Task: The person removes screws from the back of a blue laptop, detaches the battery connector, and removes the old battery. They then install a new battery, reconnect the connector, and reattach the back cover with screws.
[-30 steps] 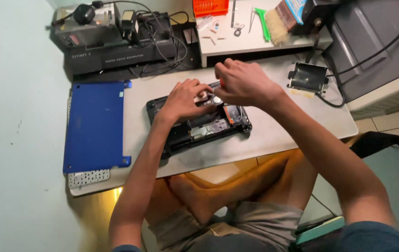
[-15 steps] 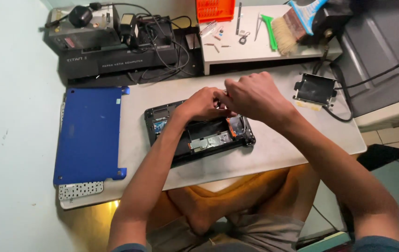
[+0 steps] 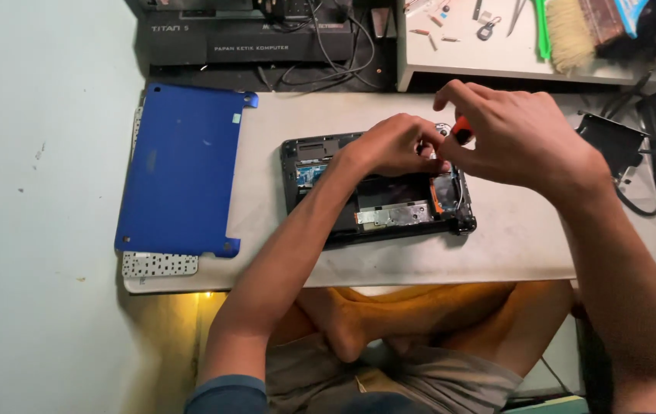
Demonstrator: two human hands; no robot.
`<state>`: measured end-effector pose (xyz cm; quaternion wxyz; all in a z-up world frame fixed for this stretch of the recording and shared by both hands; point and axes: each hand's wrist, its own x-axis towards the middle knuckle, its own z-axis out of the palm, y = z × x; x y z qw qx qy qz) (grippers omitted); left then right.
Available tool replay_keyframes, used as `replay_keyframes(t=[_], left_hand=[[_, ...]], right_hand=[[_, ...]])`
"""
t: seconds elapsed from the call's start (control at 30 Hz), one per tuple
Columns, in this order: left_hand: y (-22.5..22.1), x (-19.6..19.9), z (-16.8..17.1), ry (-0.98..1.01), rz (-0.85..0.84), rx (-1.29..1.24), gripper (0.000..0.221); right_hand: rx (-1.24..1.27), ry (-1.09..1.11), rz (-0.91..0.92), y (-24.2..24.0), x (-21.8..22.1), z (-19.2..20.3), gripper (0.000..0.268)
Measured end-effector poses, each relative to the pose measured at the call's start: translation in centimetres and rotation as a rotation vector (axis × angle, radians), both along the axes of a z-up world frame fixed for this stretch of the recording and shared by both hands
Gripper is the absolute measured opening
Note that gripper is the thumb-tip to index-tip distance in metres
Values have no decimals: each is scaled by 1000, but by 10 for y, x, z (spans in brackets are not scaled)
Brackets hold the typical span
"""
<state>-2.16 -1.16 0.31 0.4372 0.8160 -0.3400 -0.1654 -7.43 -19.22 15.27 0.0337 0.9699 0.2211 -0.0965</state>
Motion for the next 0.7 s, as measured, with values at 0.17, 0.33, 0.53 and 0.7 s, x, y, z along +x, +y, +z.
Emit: replay_keyframes(t=[0.17,0.33,0.53,0.7], left_hand=[[-8,6,-15,-57,30,54,27],[-4,4,-6,-16,34,113,52],[-1,12,-8,-72,-57,34,20],[-1,21,-19,6,49,-90,33]], right_hand=[[-256,-269,27,-15,9,-40,45],[-171,-77,19,-2,-2,-8,71],[-170,-39,129,-22,7,-20,35],[-141,20,157,-29,20,-27,34]])
